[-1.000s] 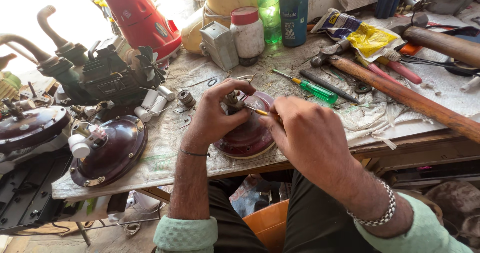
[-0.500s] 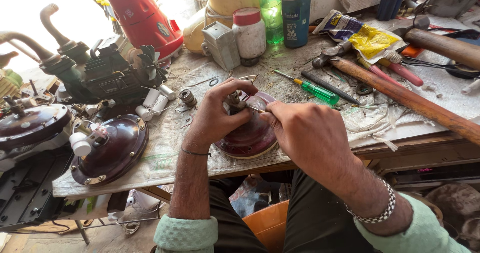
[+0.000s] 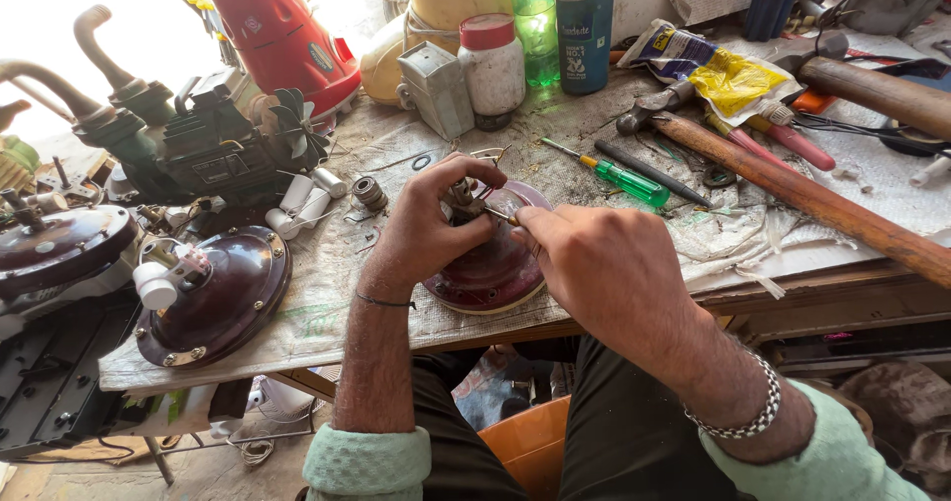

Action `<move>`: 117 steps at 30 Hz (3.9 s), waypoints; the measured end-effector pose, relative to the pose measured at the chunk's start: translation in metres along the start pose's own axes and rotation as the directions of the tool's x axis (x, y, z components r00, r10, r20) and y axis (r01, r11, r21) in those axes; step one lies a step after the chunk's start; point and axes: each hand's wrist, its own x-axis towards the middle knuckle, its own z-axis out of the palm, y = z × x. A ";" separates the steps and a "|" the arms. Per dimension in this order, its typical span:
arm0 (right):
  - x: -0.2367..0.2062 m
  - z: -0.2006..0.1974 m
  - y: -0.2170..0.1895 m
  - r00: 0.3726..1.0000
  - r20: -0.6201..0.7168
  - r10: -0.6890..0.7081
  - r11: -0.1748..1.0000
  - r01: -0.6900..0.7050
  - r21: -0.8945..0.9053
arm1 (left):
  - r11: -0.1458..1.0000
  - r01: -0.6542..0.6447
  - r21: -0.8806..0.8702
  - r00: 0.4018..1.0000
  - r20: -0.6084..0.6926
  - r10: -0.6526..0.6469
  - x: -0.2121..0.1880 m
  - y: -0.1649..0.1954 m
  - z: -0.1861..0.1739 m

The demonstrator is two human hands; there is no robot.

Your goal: The person uses a screwdriver to adjust internal components of a small electrical device mounted on a red base. They then use tweezers to manipulate a wire or small part within the device.

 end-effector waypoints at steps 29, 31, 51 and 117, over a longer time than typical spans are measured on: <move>0.001 -0.006 0.009 0.979 -0.090 -0.182 0.982 0.185 0.029 | 0.989 0.094 0.112 0.886 -0.463 -0.031 -0.023 0.017 0.037; 0.001 -0.005 0.010 0.978 -0.069 -0.198 0.980 0.199 0.007 | 0.994 0.081 0.068 0.891 -0.453 -0.042 -0.022 0.016 0.036; -0.001 -0.004 -0.004 0.982 -0.047 -0.181 0.981 0.177 -0.078 | 0.996 0.086 0.029 0.881 -0.468 -0.063 -0.022 0.013 0.040; -0.007 -0.003 -0.010 0.993 -0.104 0.060 0.979 -0.038 0.202 | 0.996 0.041 -0.073 0.897 -0.436 -0.069 -0.026 0.007 0.038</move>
